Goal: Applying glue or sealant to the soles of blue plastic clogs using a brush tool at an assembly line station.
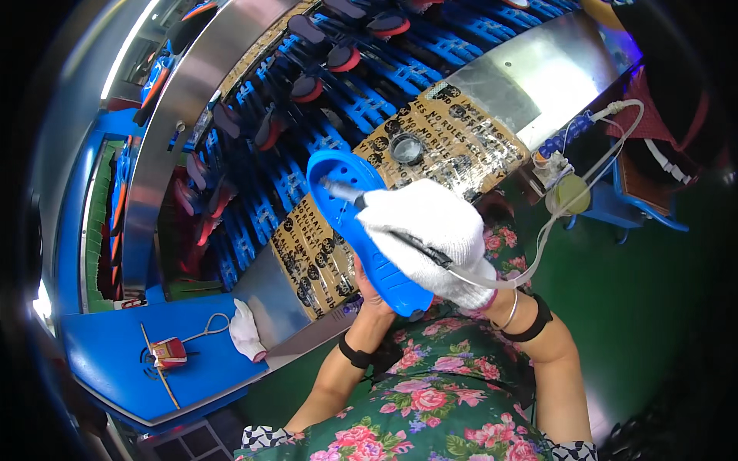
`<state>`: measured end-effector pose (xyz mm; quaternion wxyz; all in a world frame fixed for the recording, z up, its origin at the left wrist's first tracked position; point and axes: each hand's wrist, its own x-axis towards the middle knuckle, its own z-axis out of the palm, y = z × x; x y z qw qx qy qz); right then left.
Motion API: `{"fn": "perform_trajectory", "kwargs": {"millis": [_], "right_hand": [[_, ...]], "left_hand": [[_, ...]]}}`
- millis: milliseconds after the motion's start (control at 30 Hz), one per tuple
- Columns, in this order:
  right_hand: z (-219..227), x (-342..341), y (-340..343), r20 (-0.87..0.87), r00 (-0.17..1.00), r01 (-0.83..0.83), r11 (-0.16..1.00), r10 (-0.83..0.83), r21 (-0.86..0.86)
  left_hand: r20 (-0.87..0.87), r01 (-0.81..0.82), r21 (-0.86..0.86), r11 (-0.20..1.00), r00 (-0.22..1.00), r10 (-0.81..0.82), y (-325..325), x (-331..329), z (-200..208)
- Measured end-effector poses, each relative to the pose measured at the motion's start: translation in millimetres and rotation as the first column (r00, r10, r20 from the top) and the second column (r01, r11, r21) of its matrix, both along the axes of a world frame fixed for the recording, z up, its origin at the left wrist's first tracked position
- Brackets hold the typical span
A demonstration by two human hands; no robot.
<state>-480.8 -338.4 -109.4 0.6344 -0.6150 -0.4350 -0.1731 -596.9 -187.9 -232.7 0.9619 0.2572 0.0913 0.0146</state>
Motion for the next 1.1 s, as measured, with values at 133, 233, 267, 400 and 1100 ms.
{"fn": "perform_trajectory", "kwargs": {"millis": [133,233,267,400,1100], "right_hand": [[-11,-15,6,0.195,0.980,0.064,0.996,-0.050,-0.064],[-6,-18,1,-0.073,0.991,-0.106,0.994,0.108,0.026],[-19,-16,7,-0.227,0.960,-0.142,0.984,0.163,0.108],[-12,-15,0,-0.112,0.994,0.024,0.997,-0.016,0.068],[-52,-27,-7,0.112,0.991,-0.074,0.997,0.072,0.011]], "left_hand": [[0.025,0.013,0.043,0.999,1.000,-0.014,-7,15,26],[-0.023,-0.087,0.082,0.993,0.996,0.089,-11,23,38],[0.051,-0.111,0.075,0.991,0.993,0.107,-10,27,33],[0.108,-0.111,0.074,0.991,0.989,0.102,-12,35,41],[0.286,0.078,-0.273,0.959,0.958,0.003,-2,63,54]]}}
